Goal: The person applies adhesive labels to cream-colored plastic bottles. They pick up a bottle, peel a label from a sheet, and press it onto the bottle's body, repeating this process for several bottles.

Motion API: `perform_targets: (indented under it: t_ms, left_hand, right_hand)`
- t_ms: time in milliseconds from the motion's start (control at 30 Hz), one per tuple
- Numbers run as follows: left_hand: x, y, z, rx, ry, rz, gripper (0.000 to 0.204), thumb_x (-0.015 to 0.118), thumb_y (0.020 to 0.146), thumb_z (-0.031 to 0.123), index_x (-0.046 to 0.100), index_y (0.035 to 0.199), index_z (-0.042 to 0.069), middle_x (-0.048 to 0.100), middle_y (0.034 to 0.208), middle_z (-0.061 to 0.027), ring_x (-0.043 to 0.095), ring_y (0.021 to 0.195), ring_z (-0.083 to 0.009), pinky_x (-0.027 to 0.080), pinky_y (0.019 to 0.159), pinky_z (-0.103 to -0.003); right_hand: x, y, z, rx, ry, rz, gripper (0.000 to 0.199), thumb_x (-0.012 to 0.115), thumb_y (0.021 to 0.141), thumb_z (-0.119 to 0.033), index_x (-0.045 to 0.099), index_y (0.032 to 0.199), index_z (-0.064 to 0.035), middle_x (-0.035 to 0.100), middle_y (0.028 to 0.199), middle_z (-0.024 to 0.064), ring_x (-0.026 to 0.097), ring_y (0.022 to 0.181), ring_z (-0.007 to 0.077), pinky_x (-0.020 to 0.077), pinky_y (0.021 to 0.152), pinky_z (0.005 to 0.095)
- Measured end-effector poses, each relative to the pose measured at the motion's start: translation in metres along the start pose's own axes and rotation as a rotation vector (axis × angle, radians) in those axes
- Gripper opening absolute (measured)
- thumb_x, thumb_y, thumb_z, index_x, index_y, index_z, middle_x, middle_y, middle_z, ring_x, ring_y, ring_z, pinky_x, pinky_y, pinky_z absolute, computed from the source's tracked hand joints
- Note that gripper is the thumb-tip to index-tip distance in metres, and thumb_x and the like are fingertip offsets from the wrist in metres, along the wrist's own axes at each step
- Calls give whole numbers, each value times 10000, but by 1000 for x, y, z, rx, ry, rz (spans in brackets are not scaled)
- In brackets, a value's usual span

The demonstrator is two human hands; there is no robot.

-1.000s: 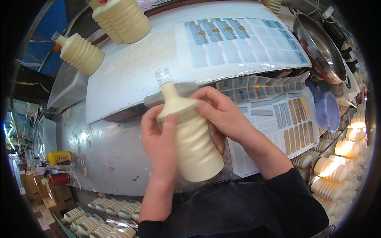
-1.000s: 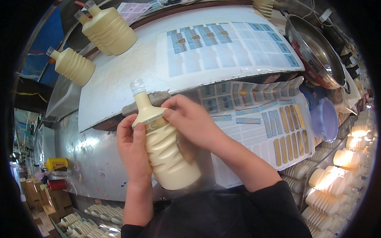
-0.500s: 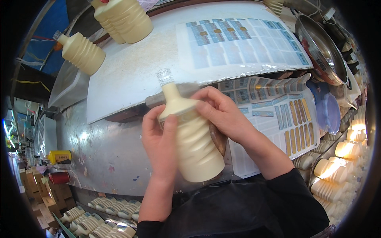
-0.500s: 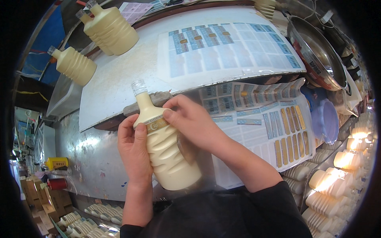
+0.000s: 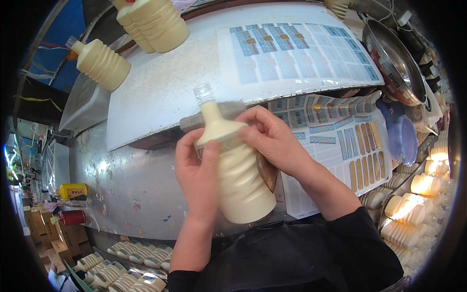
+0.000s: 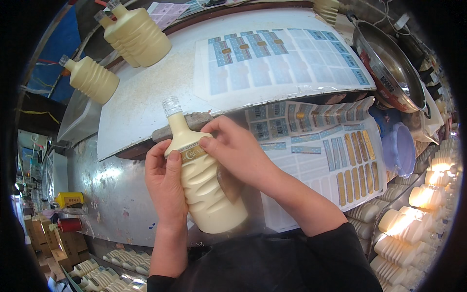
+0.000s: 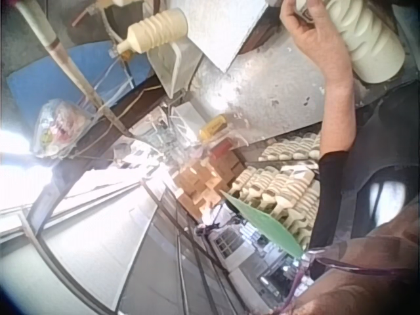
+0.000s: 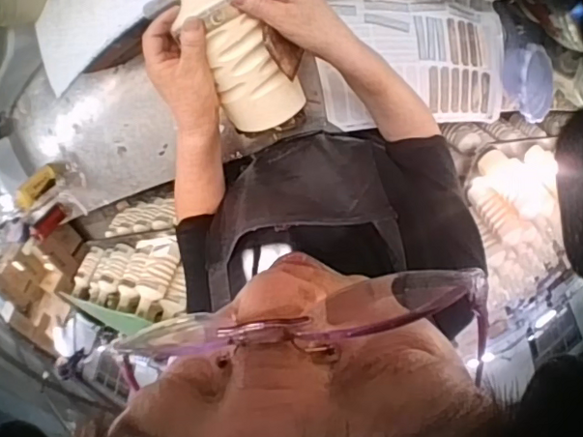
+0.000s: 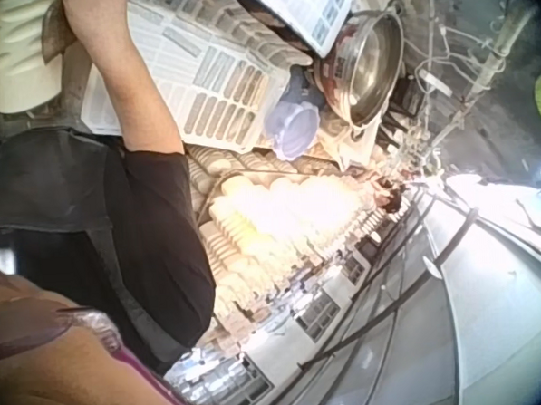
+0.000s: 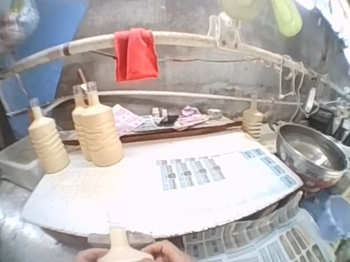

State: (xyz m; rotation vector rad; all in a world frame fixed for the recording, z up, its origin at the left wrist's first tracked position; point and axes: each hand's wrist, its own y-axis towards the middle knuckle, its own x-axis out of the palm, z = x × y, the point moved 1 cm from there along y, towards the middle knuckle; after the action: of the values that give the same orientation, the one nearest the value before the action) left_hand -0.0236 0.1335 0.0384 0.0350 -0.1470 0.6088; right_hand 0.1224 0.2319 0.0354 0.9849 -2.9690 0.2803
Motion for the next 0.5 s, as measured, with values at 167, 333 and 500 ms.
perform_targets:
  t_ms: [167,333,500]
  left_hand:
    - [0,2,-2,8,42,14,248,619,1028,98,570,1248,-5,639,1152,-91,603,1026,-127,509,922,-280]
    - [-1,1,-3,7,66,34,254,615,1034,111,565,1253,-8,637,1162,-93,603,1031,-131,505,929,-282]
    - [0,0,-3,17,25,14,259,619,1038,131,565,1253,-3,636,1163,-92,604,1030,-129,507,924,-280]
  right_hand:
    - [-1,1,1,-15,5,22,235,613,1029,-195,608,1189,-23,647,959,-2,581,855,40,487,766,218]
    - [-8,0,-4,29,94,-33,225,589,1040,-181,605,1197,-21,653,974,-3,587,881,39,491,786,216]
    - [-3,0,3,5,71,-34,234,593,1039,-174,591,1212,-18,671,1006,12,606,915,35,501,801,220]
